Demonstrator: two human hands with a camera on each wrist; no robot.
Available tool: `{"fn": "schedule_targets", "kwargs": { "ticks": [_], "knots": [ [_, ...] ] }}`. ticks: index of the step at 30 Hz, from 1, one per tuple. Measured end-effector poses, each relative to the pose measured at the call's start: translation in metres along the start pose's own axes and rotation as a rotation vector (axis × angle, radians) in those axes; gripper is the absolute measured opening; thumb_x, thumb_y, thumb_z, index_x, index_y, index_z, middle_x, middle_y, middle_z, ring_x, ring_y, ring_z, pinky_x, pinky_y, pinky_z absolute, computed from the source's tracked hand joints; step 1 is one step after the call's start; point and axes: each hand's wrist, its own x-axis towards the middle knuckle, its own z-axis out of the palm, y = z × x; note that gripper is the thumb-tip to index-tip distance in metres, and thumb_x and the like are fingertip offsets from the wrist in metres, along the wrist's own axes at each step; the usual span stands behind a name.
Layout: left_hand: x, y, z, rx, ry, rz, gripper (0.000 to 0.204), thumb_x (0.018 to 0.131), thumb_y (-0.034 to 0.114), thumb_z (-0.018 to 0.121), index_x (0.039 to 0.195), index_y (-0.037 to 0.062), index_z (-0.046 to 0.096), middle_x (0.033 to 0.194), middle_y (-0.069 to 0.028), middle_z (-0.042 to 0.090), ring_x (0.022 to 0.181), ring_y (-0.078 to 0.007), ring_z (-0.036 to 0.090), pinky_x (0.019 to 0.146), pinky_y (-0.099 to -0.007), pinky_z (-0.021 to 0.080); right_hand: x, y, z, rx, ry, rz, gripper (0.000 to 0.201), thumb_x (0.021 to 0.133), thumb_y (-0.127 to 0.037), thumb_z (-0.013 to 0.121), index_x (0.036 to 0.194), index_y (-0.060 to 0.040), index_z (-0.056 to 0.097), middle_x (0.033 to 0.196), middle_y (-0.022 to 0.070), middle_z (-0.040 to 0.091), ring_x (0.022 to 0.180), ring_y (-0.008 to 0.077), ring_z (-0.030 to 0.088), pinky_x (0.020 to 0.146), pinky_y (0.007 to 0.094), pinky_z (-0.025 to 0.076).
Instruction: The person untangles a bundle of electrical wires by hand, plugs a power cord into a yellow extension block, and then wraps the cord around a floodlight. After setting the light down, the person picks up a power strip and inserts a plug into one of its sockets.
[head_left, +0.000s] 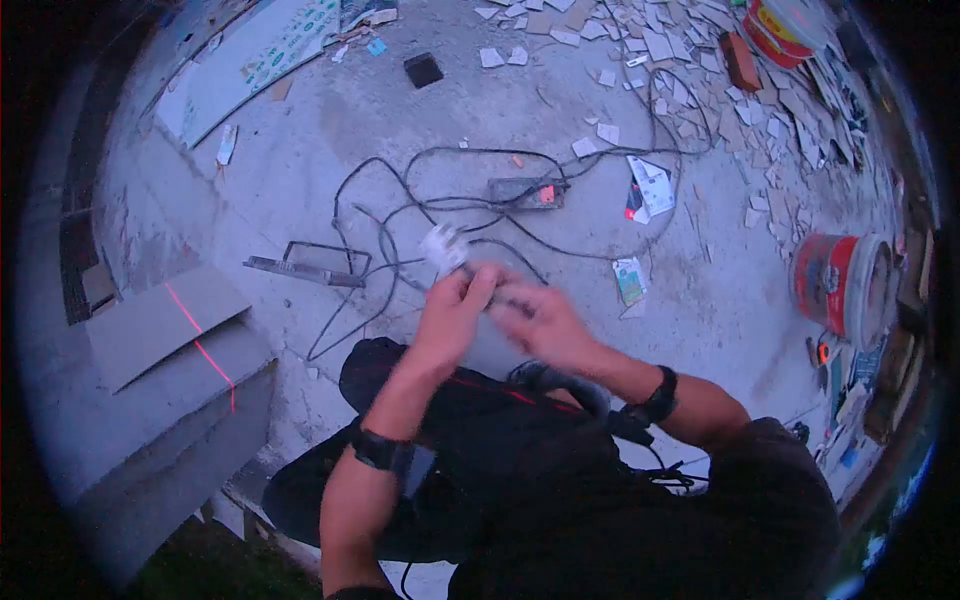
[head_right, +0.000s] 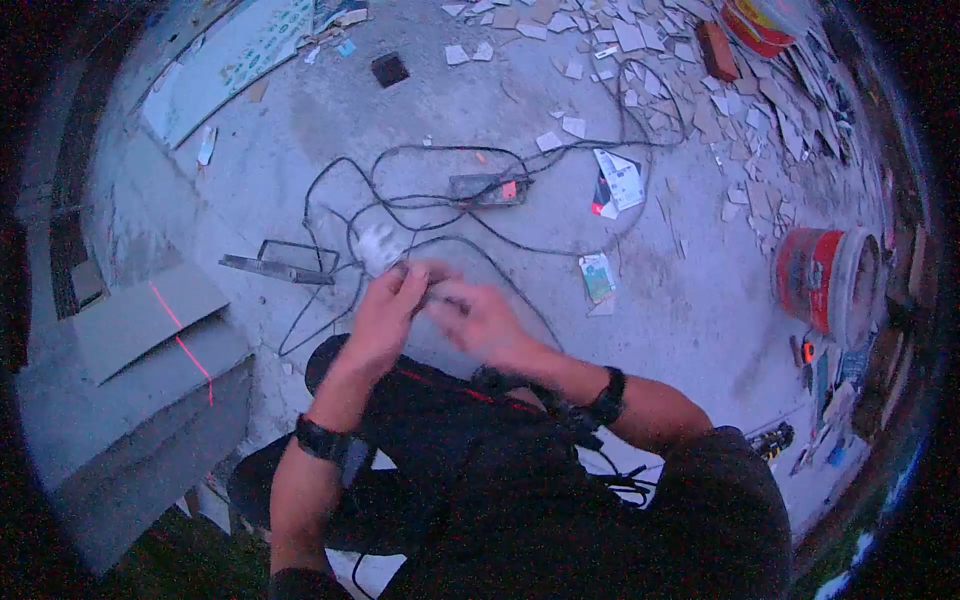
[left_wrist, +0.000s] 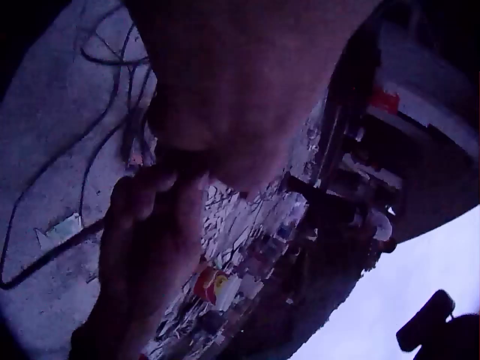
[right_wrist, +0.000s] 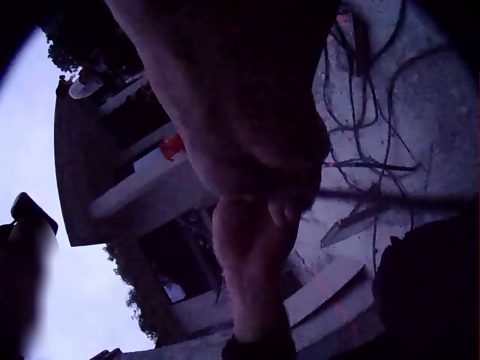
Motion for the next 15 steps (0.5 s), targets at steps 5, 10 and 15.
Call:
{"fn": "schedule_targets", "kwargs": {
  "ticks": [5, 10, 15],
  "knots": [
    [-0.043, 0.014, -0.032, -0.408, 0.262, -0.006, 0.028, 0.105, 0.026, 0.043, 0.097, 0.0016, 0.054, 0.086, -0.0104, 0.063, 0.081, -0.0209, 0.063, 0.077, -0.0372, 0.052, 0.074, 0.051, -0.039, -0.145, -0.156, 0.12, 0.025, 0.094, -0.026, 0.063, 0.096, -0.002, 0.071, 0.083, 0.0054, 0.067, 0.071, 0.014, 0.061, 0.066, 0.0311, 0.051],
    [-0.092, 0.077, -0.073, -0.38, 0.297, 0.024, 0.032, 0.105, 0.032, 0.043, 0.101, 0.0016, 0.053, 0.068, -0.0032, 0.048, 0.062, -0.0153, 0.05, 0.064, -0.0333, 0.048, 0.186, 0.168, -0.153, 0.136, 0.352, 0.176, 0.025, 0.09, -0.024, 0.066, 0.098, -0.0013, 0.069, 0.082, 0.0087, 0.065, 0.071, 0.0198, 0.064, 0.063, 0.0346, 0.052],
    [-0.106, 0.076, -0.09, -0.212, 0.41, -0.017, 0.049, 0.106, 0.042, 0.038, 0.124, -0.003, 0.047, 0.064, -0.0007, 0.037, 0.055, -0.0124, 0.04, 0.055, -0.0309, 0.041, 0.216, 0.157, -0.154, 0.501, 0.727, 0.172, 0.027, 0.082, -0.023, 0.073, 0.095, -0.0022, 0.062, 0.083, 0.0104, 0.06, 0.07, 0.0219, 0.062, 0.057, 0.0361, 0.048]
  ]
}}
